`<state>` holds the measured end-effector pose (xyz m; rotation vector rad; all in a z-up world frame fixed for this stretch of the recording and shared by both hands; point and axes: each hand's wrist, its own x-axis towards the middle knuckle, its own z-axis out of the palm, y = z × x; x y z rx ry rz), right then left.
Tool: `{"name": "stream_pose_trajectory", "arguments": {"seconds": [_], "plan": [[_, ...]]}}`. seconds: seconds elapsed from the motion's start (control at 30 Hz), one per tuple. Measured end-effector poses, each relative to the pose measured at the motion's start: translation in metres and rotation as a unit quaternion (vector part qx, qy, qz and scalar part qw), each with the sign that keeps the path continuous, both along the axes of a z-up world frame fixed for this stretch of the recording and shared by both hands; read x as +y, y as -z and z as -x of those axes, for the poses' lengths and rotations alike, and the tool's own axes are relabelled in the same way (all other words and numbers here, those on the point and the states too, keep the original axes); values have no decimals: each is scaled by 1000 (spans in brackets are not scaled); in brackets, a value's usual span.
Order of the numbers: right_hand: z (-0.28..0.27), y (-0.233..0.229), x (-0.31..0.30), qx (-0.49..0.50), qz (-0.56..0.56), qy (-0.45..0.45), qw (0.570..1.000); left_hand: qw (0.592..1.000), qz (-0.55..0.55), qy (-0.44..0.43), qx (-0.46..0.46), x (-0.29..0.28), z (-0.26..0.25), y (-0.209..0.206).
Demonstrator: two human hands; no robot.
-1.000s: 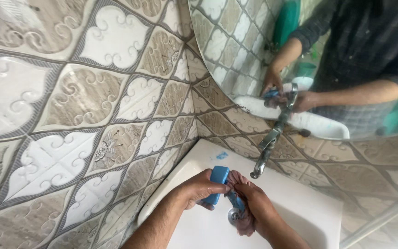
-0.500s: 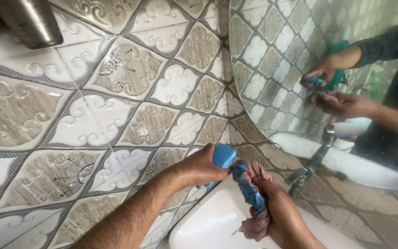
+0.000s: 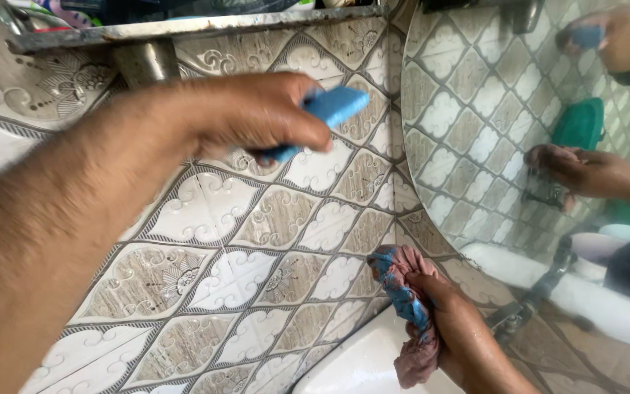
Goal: The person washes hands, rinses a toothbrush, and scrubs the sink basin and faucet using a brush and a cloth. They also handle a bar of soap and a small cloth, then wipe the sink surface and faucet before placing the items back on the wall-mounted holder.
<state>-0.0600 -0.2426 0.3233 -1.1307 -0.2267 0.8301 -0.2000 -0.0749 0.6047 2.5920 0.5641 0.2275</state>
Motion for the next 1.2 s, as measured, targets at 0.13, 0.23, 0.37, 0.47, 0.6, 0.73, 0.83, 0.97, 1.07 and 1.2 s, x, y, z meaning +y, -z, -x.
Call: {"name": "stream_pose_trajectory", "arguments": {"seconds": [0.13, 0.23, 0.37, 0.47, 0.6, 0.73, 0.83, 0.97, 1.07, 1.2], "plan": [[-8, 3, 8, -25, -22, -6, 999, 995, -28, 58, -73, 16, 18, -73], [-10, -1, 14, -24, -30, -15, 999, 991, -66, 32, -112, 38, 23, -119], [-6, -11, 22, 14, -49, -35, 998, 986, -97, -21, -131, 70, 21, -159], [-12, -22, 28, 15, -78, -51, 995, 982, -111, -58, -141, 86, 16, -170], [-20, -45, 40, -77, -69, -78, 992, 975, -134, -106, -141, 84, 24, -187], [-15, -80, 51, -82, -138, -158, 974, 967, -179, -144, -110, 74, 31, -186], [-8, -117, 60, -74, -92, -79, 990, 969, -168, -156, -95, 67, 35, -184], [-1, -142, 70, -92, -118, -79, 986, 965, -170, -196, -48, 69, 39, -190], [-4, -135, 82, -104, -121, -102, 982, 963, -185, -193, -15, 79, 39, -190], [-5, -129, 100, -74, -124, -133, 981, 968, -177, -174, -45, 91, 44, -184]]}}
